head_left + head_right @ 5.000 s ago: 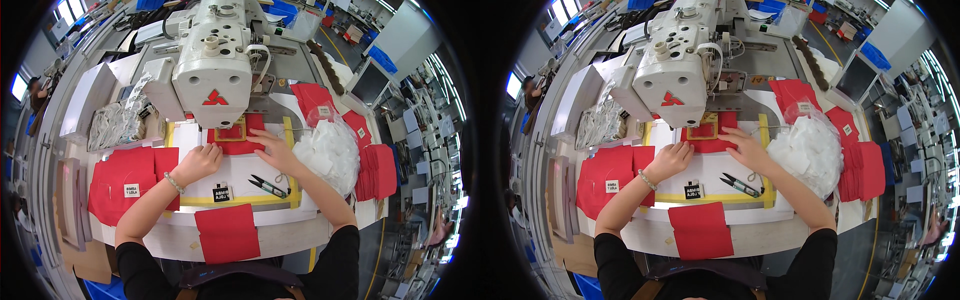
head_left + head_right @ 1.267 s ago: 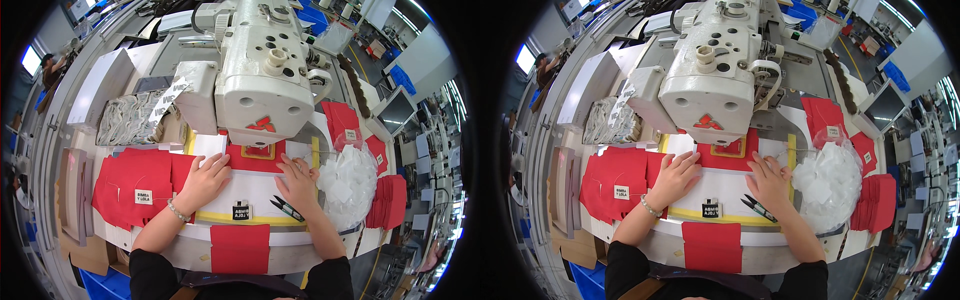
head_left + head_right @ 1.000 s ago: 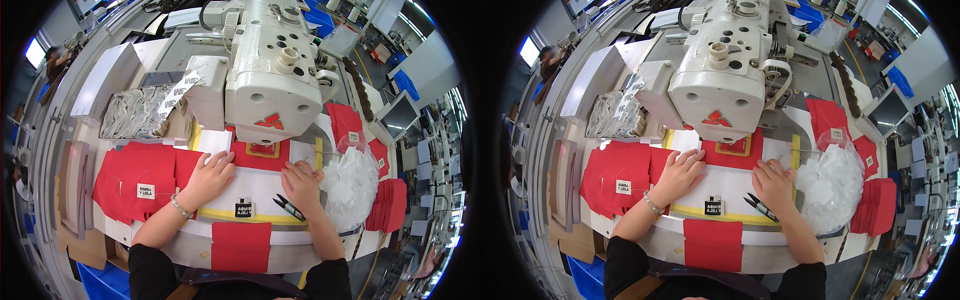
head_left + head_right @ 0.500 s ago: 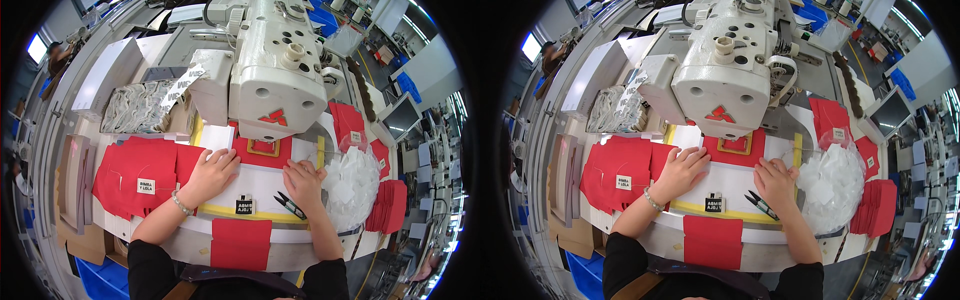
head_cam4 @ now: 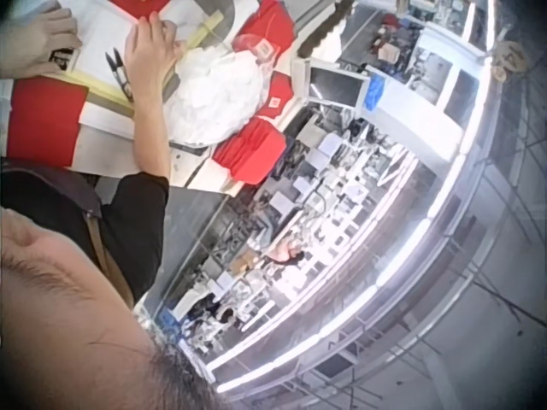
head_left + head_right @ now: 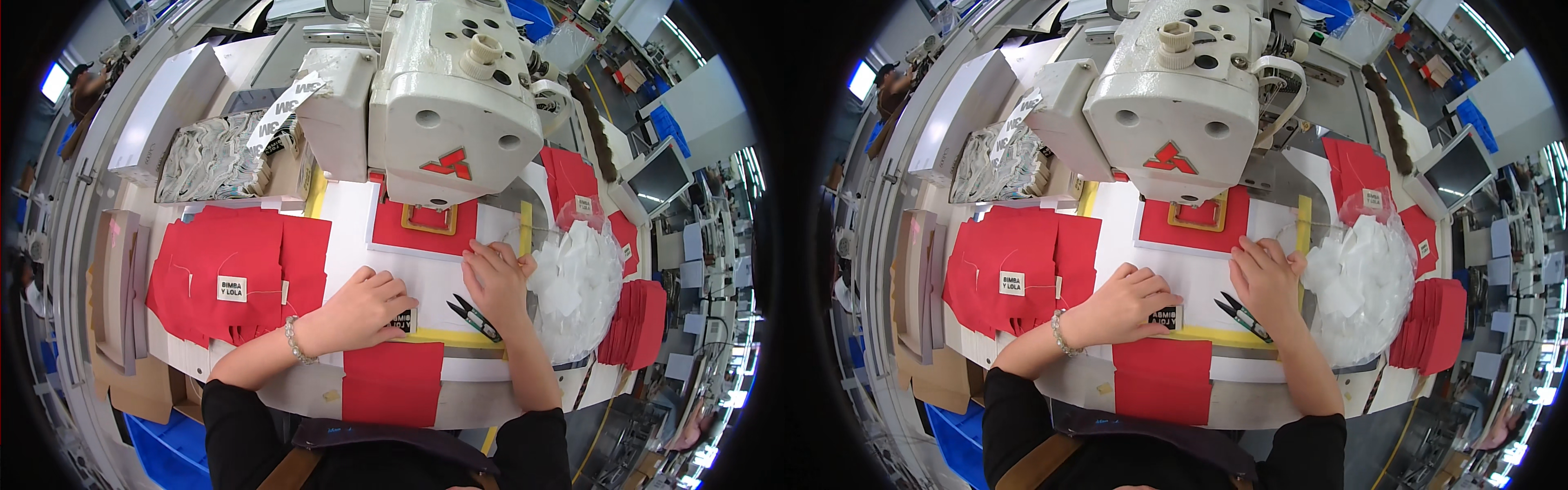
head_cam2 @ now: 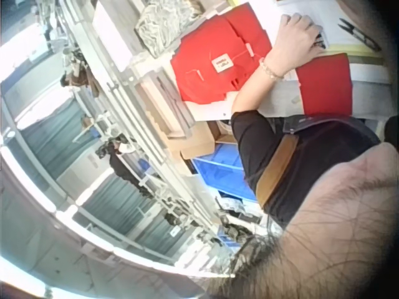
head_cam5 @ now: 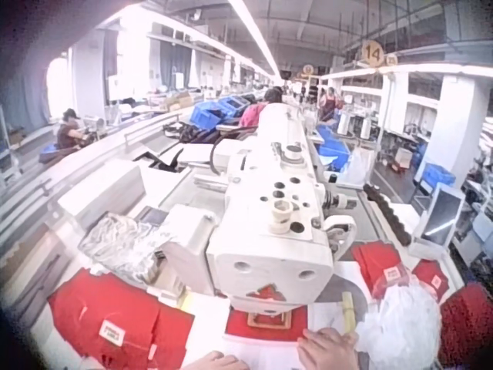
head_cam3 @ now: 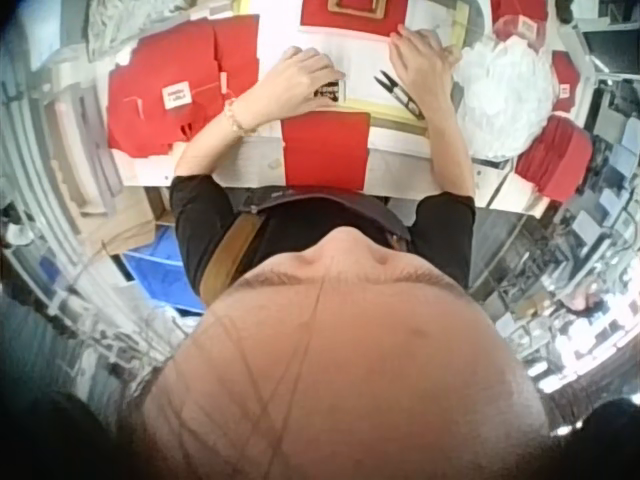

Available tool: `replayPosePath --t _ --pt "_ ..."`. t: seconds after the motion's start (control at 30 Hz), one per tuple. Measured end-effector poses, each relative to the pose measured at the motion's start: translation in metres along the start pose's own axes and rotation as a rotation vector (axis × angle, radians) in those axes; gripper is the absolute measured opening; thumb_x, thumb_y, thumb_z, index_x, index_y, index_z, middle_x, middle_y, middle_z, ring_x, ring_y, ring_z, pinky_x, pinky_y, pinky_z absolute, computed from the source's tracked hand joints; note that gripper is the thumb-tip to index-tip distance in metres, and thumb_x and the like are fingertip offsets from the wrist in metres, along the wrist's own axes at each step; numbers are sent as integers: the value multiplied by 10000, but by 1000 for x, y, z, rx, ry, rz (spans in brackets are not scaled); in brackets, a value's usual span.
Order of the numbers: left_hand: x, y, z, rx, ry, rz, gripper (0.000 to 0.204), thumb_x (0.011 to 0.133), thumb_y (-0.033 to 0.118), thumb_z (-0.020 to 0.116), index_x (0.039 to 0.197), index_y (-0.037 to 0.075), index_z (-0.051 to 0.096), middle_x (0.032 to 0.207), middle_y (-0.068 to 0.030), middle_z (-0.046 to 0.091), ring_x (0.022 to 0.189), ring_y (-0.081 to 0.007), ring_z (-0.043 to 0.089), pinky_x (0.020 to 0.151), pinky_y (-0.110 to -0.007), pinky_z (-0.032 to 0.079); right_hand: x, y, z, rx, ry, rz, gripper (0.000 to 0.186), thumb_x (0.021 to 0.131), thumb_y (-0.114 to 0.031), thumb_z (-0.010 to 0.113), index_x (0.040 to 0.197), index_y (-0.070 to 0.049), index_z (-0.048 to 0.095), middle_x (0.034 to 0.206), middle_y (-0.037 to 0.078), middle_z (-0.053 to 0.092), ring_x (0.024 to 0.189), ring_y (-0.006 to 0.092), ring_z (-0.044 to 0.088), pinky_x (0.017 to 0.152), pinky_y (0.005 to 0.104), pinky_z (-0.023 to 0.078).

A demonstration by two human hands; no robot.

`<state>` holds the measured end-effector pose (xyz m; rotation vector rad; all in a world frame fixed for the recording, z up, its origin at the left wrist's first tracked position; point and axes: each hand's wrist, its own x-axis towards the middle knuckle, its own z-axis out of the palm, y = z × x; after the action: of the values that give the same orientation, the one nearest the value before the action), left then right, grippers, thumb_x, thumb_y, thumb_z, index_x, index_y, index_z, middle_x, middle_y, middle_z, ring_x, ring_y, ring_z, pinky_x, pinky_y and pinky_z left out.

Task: The person sews small white labels onto red fabric pieces using an industrial sewing machine. They repeatedly pick up a red fabric piece, place a label on it, align it under the needle, and sew it in place. After sewing, they cut the thread and move the finished piece aside before starting the next one.

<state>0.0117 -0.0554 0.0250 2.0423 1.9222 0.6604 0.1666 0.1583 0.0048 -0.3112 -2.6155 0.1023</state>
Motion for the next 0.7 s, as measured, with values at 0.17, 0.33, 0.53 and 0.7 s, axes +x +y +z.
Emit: replayPosePath --t 0.17,0.33,0.53,0.7 --pt "3 5 4 -8 -77 -82 438 724 261 807 1116 140 656 1009 -18 545 981 -184 531 857 -334 387 -1 1 -2 3 -13 8 182 739 -158 756 903 -132 682 1058 -33 685 942 122 593 852 390 259" --pt "4 6 4 -37 -39 -18 377 737 237 793 1082 160 660 1047 -19 532 997 -186 520 859 -335 380 -1 1 -1 20 -13 12 183 744 -167 754 908 -130 682 1066 -28 683 950 126 591 860 392 260" --pt "5 10 6 -41 2 4 335 737 199 783 1050 159 669 1053 -8 534 1000 -177 512 860 -334 367 -2 1 -1 27 -12 15 185 750 -173 753 914 -126 683 1080 -23 682 969 133 585 868 399 262" --pt "4 12 6 -3 -31 0 343 744 191 778 1073 184 680 1034 24 562 999 -152 522 868 -329 353 -3 2 0 42 -14 20 180 758 -176 747 919 -125 684 1091 -22 681 981 139 583 869 407 267"
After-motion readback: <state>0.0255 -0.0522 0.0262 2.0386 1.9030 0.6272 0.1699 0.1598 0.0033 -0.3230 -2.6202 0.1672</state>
